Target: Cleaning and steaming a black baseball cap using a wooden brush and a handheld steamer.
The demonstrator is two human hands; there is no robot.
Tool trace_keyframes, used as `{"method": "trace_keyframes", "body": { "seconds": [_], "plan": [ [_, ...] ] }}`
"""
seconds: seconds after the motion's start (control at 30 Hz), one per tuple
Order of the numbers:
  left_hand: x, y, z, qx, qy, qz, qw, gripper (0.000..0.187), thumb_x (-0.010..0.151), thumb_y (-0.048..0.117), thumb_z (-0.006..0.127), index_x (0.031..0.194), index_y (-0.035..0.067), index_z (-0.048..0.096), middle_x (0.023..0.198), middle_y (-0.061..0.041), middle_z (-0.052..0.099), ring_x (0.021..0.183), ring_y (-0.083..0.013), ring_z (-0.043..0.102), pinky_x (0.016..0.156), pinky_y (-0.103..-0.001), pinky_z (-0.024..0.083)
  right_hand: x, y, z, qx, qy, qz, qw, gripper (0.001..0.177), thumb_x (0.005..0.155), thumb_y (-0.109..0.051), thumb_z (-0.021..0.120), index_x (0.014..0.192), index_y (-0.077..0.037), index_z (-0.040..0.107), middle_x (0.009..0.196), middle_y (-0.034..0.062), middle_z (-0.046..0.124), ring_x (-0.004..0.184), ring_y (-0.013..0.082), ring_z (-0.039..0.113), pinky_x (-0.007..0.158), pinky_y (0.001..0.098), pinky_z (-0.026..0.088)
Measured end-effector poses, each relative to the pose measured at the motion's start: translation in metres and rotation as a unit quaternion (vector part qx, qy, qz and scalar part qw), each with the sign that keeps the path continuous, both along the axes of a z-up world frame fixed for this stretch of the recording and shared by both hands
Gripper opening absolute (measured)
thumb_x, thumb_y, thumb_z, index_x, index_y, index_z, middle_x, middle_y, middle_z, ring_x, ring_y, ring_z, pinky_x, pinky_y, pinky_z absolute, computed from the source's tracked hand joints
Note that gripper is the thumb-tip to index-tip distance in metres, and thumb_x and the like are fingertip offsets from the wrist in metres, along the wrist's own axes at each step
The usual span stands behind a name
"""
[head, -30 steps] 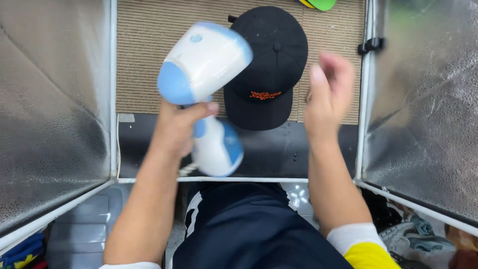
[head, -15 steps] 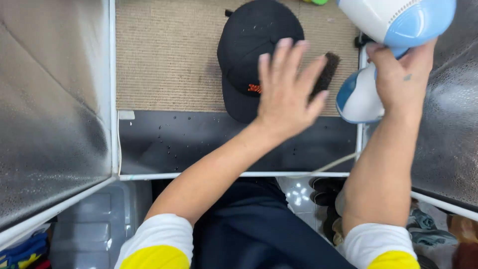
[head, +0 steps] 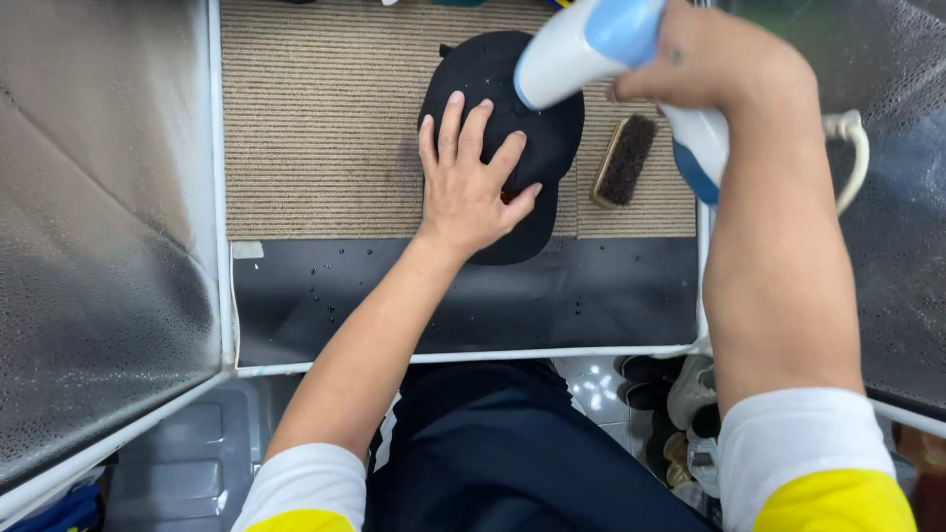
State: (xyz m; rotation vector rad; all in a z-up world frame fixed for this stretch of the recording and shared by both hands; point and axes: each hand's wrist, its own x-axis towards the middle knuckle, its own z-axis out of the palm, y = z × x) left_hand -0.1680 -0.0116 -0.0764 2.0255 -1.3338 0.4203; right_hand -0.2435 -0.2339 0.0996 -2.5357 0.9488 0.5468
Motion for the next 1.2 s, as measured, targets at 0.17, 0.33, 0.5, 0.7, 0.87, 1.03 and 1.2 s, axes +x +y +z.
{"method": "trace_keyframes", "body": {
  "seconds": [0.17, 0.33, 0.5, 0.7, 0.87, 1.03, 1.2],
  "plan": [
    [0.011, 0.0, -0.016, -0.011, -0.1, 0.026, 0.995, 0.066, 0.081, 0.067, 0.088, 0.127, 0.025, 0.066, 0.141, -0.015, 0.054, 0.138, -0.0382, 0.046, 0.103, -0.064, 0.042, 0.036, -0.009, -0.006, -0.082, 0.038, 0.015, 0.996, 0.045, 0.094, -0.046, 0.072, 0.111, -0.005, 0.062, 0.101, 0.0208, 0.067, 0.085, 0.0441, 0.062, 0.068, 0.0574, 0.047],
    [0.009, -0.003, -0.022, -0.012, -0.094, 0.032, 0.995, 0.071, 0.08, 0.066, 0.089, 0.132, 0.025, 0.062, 0.144, -0.014, 0.051, 0.141, -0.0376, 0.045, 0.106, -0.064, 0.041, 0.024, 0.0, 0.022, -0.108, 0.119, 0.021, 0.987, 0.058, 0.092, -0.048, 0.072, 0.125, -0.002, 0.057, 0.114, 0.0226, 0.066, 0.097, 0.0451, 0.063, 0.077, 0.057, 0.049],
    [0.012, -0.004, -0.026, -0.026, -0.11, 0.034, 0.993, 0.069, 0.084, 0.068, 0.086, 0.132, 0.025, 0.06, 0.145, -0.014, 0.05, 0.141, -0.0384, 0.046, 0.106, -0.064, 0.041, 0.026, 0.002, 0.021, -0.12, 0.166, 0.01, 0.979, 0.073, 0.09, -0.05, 0.073, 0.144, -0.008, 0.048, 0.125, 0.0202, 0.066, 0.107, 0.046, 0.064, 0.082, 0.0582, 0.05],
    [0.014, -0.004, -0.022, -0.025, -0.119, 0.021, 0.992, 0.067, 0.086, 0.066, 0.085, 0.133, 0.024, 0.062, 0.143, -0.016, 0.053, 0.139, -0.0392, 0.047, 0.106, -0.063, 0.04, 0.028, -0.006, 0.011, -0.151, 0.072, 0.058, 0.984, 0.05, 0.095, -0.052, 0.073, 0.105, -0.003, 0.071, 0.096, 0.0162, 0.069, 0.085, 0.0395, 0.06, 0.066, 0.054, 0.047],
    [0.01, -0.002, -0.025, -0.021, -0.107, 0.03, 0.994, 0.067, 0.084, 0.067, 0.085, 0.13, 0.025, 0.063, 0.144, -0.015, 0.052, 0.14, -0.0382, 0.045, 0.106, -0.064, 0.04, 0.033, -0.018, 0.005, -0.249, 0.156, 0.159, 0.943, 0.067, 0.077, -0.065, 0.078, 0.104, -0.004, 0.081, 0.1, 0.0135, 0.078, 0.091, 0.0357, 0.071, 0.073, 0.0483, 0.055],
    [0.009, 0.001, -0.024, -0.008, -0.114, 0.027, 0.993, 0.065, 0.087, 0.069, 0.081, 0.131, 0.023, 0.064, 0.144, -0.016, 0.051, 0.14, -0.0381, 0.045, 0.106, -0.064, 0.04, 0.057, -0.032, -0.035, -0.188, 0.11, 0.13, 0.967, 0.062, 0.091, -0.06, 0.072, 0.112, -0.002, 0.075, 0.099, 0.0188, 0.073, 0.083, 0.0375, 0.066, 0.071, 0.0489, 0.05],
    [0.011, 0.0, -0.023, -0.024, -0.127, 0.029, 0.991, 0.064, 0.089, 0.068, 0.079, 0.13, 0.023, 0.062, 0.143, -0.016, 0.053, 0.139, -0.0386, 0.047, 0.105, -0.063, 0.041, 0.054, -0.011, 0.002, -0.193, 0.161, 0.131, 0.959, 0.061, 0.09, -0.056, 0.073, 0.113, 0.0, 0.079, 0.104, 0.0166, 0.077, 0.086, 0.0332, 0.069, 0.074, 0.0446, 0.054]
  ]
}}
